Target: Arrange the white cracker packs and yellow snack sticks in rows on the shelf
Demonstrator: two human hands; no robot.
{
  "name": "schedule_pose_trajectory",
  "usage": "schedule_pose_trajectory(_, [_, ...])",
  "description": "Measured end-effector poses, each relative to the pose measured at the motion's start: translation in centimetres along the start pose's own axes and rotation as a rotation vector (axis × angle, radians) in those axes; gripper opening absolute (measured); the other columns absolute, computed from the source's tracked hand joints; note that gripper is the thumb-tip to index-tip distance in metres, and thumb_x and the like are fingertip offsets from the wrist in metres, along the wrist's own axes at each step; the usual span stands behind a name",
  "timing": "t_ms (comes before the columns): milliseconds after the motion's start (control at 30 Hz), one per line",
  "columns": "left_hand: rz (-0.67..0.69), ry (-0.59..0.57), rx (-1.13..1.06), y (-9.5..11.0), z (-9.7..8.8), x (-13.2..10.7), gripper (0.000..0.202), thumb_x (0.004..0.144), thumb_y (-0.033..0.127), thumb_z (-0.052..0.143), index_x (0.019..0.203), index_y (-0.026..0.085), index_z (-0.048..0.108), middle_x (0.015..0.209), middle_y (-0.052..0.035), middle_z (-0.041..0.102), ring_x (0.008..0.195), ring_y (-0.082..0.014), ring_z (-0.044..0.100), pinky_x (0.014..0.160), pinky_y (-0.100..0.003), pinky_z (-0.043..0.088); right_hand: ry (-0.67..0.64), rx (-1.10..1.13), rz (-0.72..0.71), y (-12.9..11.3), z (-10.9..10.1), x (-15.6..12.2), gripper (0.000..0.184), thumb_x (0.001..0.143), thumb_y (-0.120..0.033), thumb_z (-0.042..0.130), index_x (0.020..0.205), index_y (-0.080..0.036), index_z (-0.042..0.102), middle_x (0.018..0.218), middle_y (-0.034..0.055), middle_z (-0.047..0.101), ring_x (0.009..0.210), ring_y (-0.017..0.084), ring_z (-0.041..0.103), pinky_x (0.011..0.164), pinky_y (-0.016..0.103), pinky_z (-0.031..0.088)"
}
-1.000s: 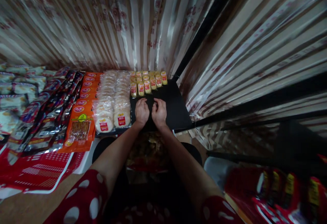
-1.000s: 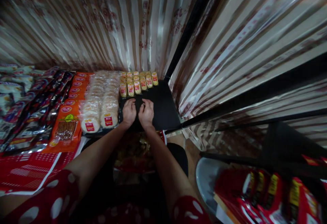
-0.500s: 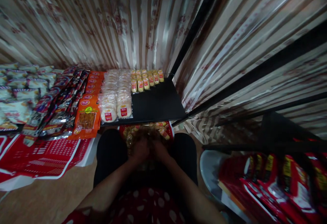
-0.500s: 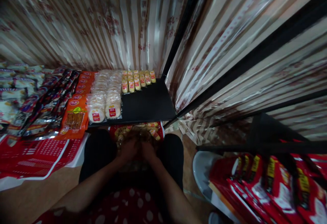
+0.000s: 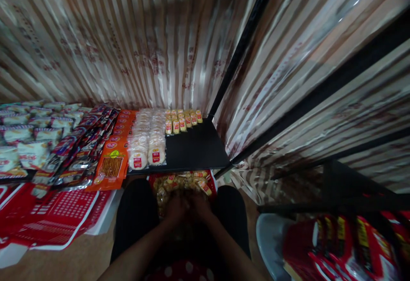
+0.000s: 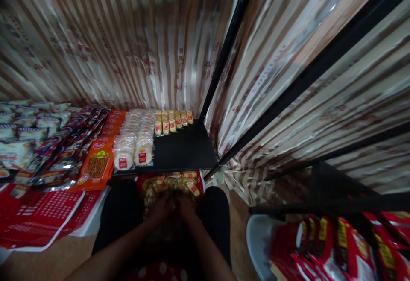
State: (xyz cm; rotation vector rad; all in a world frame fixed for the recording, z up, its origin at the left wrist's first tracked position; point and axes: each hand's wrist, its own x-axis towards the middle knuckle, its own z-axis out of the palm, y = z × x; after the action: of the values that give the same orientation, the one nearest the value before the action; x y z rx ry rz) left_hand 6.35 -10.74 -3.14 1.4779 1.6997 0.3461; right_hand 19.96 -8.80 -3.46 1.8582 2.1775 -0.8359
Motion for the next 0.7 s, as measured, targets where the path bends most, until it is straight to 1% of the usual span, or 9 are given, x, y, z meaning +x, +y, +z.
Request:
schedule_pose_trajectory(67, [-0.013,-0.003,0.024,0.9,-0.9,0.2,0.023,0.075,0.018,0.049,0.090,0.011,0.065,0.096,-0.0133,0.066,0.095,-0.0235,0.060,0.083,-0.031,0.044,-0.004,0.025,0.001,0.0,-0.9,-0.3,0.027,0.078,-0.020,0.051,0.101,-0.019,0.065,0.102,0.0094,0.068,0.094,0.020,0.062,0.075,0.026,0.043])
schedule_pose_trajectory(100, [0.000,0.011,0.027,1.4,-1.4,0.3,0.024,0.077,0.018,0.047,0.091,0.010,0.065,0.100,-0.0137,0.065,0.098,-0.0229,0.059,0.086,-0.031,0.042,-0.001,0.049,-0.002,0.0,-1.5,-0.5,0.027,0.079,-0.022,0.051,0.102,-0.018,0.064,0.102,0.0096,0.068,0.094,0.020,0.062,0.075,0.025,0.042])
schedule_pose_trajectory(167, [0.022,0.043,0.011,2.7,-2.5,0.4,0.027,0.081,0.019,0.043,0.096,0.012,0.063,0.104,-0.0119,0.064,0.102,-0.0204,0.057,0.090,-0.029,0.040,0.023,0.118,-0.017,-0.1,-2.9,-0.6,0.025,0.079,-0.024,0.053,0.100,-0.016,0.063,0.099,0.0099,0.068,0.091,0.020,0.062,0.074,0.025,0.042])
schedule_pose_trajectory(300, [0.082,0.116,-0.153,4.9,-4.1,0.9,0.030,0.084,0.026,0.038,0.102,0.015,0.060,0.101,-0.0089,0.066,0.095,-0.0184,0.059,0.088,-0.030,0.043,0.112,0.267,-0.064,-0.4,-6.1,-0.8,0.021,0.079,-0.026,0.054,0.097,-0.019,0.062,0.093,0.0058,0.068,0.084,0.018,0.063,0.072,0.025,0.043])
schedule_pose_trajectory(433, [0.198,0.257,-0.275,6.6,-5.0,2.2,0.027,0.082,0.026,0.041,0.098,0.015,0.060,0.099,-0.0090,0.066,0.094,-0.0187,0.060,0.088,-0.032,0.044,0.237,0.442,-0.127,-0.6,-8.7,-0.9,0.018,0.080,-0.029,0.053,0.094,-0.021,0.061,0.087,0.0030,0.068,0.081,0.017,0.064,0.073,0.026,0.046])
schedule_pose_trajectory(500, [0.239,0.284,-0.292,7.5,-5.6,3.0,0.025,0.083,0.027,0.041,0.096,0.016,0.060,0.096,-0.0074,0.066,0.089,-0.0171,0.060,0.085,-0.031,0.045,0.304,0.542,-0.160,-0.7,-9.5,-0.8,0.020,0.080,-0.032,0.052,0.097,-0.023,0.059,0.088,0.0019,0.068,0.081,0.016,0.064,0.073,0.027,0.047])
schedule_pose_trajectory(567, [0.243,0.282,-0.289,8.5,-6.3,3.7,0.023,0.083,0.028,0.041,0.094,0.017,0.060,0.092,-0.0053,0.066,0.082,-0.0149,0.060,0.081,-0.029,0.046,0.378,0.602,-0.166,-0.9,-10.2,-0.6,0.023,0.081,-0.032,0.052,0.102,-0.024,0.056,0.089,0.0011,0.068,0.082,0.016,0.064,0.075,0.028,0.048])
schedule_pose_trajectory(633, [0.220,0.281,-0.276,9.5,-7.0,4.6,0.022,0.084,0.027,0.042,0.092,0.018,0.060,0.088,-0.0039,0.065,0.078,-0.0137,0.060,0.077,-0.026,0.047,0.456,0.611,-0.158,-1.1,-10.6,-0.1,0.024,0.082,-0.031,0.051,0.104,-0.023,0.054,0.092,0.0021,0.067,0.084,0.016,0.064,0.077,0.029,0.049])
schedule_pose_trajectory(700, [0.197,0.287,-0.259,10.5,-7.7,5.4,0.021,0.083,0.027,0.042,0.091,0.017,0.060,0.084,-0.0032,0.065,0.075,-0.0134,0.060,0.074,-0.025,0.046,0.531,0.567,-0.153,-1.4,-11.0,0.4,0.025,0.084,-0.031,0.048,0.105,-0.021,0.053,0.096,0.0049,0.066,0.087,0.017,0.063,0.080,0.031,0.049])
